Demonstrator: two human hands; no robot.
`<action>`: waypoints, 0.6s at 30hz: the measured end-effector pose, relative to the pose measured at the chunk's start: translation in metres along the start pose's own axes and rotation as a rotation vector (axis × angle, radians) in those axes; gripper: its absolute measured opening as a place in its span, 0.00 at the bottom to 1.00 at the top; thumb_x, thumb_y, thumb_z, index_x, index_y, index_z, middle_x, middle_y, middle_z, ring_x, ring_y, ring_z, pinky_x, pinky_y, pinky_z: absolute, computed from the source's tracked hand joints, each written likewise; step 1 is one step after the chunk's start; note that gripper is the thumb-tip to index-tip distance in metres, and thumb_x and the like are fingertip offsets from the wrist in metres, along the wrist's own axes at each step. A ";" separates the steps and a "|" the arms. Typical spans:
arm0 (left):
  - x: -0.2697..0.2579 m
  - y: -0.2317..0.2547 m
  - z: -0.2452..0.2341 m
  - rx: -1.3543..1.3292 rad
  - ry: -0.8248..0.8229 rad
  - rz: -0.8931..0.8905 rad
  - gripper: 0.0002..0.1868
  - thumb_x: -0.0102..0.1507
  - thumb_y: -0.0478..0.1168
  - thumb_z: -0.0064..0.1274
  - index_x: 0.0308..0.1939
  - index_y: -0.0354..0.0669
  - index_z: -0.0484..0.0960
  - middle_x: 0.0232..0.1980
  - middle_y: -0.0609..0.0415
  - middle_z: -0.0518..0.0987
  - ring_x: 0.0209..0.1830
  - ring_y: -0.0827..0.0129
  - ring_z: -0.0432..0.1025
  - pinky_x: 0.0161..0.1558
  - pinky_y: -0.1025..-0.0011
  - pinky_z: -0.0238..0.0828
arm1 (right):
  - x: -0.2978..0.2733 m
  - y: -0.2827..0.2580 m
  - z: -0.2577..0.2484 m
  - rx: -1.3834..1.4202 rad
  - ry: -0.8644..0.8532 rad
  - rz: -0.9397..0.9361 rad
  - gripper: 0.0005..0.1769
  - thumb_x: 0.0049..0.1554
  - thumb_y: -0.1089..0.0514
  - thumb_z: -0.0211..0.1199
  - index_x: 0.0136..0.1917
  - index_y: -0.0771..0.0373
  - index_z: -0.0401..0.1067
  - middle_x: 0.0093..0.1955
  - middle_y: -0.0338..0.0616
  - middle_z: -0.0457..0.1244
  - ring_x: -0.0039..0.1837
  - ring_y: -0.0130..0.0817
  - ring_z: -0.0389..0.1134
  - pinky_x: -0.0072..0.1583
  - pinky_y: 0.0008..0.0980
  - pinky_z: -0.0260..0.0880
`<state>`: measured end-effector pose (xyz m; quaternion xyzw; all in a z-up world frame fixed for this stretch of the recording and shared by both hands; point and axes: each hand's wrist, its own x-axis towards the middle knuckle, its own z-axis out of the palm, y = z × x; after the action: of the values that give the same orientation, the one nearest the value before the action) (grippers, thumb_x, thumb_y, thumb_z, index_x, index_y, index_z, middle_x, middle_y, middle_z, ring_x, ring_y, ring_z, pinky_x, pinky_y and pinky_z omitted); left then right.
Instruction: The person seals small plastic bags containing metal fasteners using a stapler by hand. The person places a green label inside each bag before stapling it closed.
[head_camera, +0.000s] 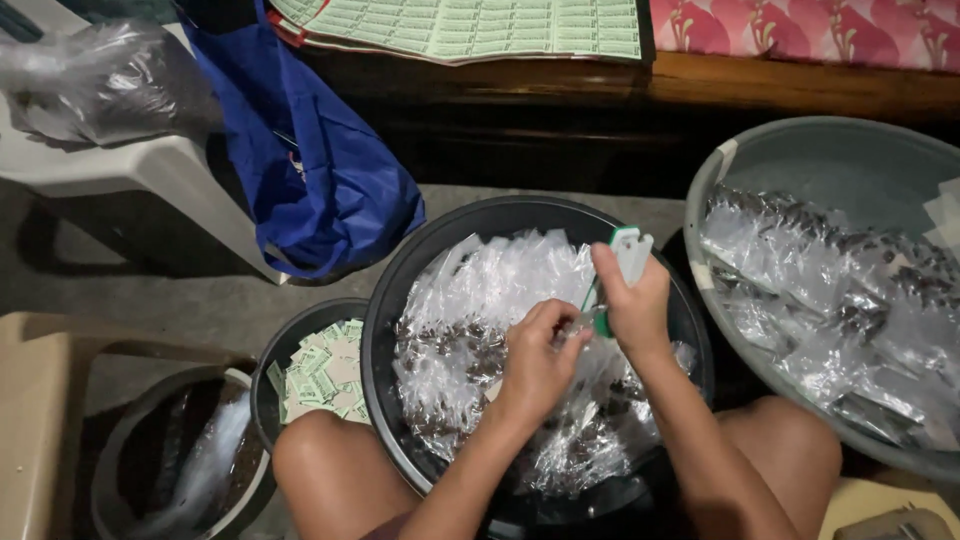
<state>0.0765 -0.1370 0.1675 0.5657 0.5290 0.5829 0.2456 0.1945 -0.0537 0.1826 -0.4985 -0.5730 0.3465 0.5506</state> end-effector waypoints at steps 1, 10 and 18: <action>0.000 0.008 -0.001 0.027 -0.013 0.005 0.13 0.53 0.30 0.69 0.38 0.39 0.82 0.33 0.47 0.81 0.34 0.50 0.80 0.34 0.63 0.78 | 0.000 -0.002 0.004 -0.019 0.017 -0.034 0.21 0.60 0.49 0.73 0.32 0.57 0.68 0.30 0.35 0.63 0.36 0.23 0.57 0.44 0.27 0.63; -0.011 -0.021 -0.008 -0.179 0.005 -0.325 0.13 0.56 0.29 0.66 0.43 0.38 0.81 0.37 0.43 0.81 0.38 0.60 0.78 0.41 0.66 0.78 | 0.006 0.034 -0.008 0.025 0.050 0.252 0.19 0.57 0.44 0.74 0.41 0.58 0.71 0.33 0.39 0.63 0.34 0.27 0.60 0.40 0.30 0.60; 0.009 -0.045 -0.024 -0.356 -0.025 -0.517 0.23 0.54 0.32 0.71 0.43 0.39 0.71 0.37 0.55 0.73 0.34 0.70 0.78 0.37 0.78 0.79 | -0.030 0.059 -0.053 -0.078 -0.196 0.492 0.32 0.38 0.53 0.85 0.53 0.64 0.77 0.43 0.49 0.70 0.43 0.36 0.68 0.50 0.41 0.69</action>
<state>0.0379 -0.1231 0.1355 0.3677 0.5417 0.5778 0.4874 0.2547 -0.0753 0.1261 -0.6078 -0.4981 0.4941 0.3719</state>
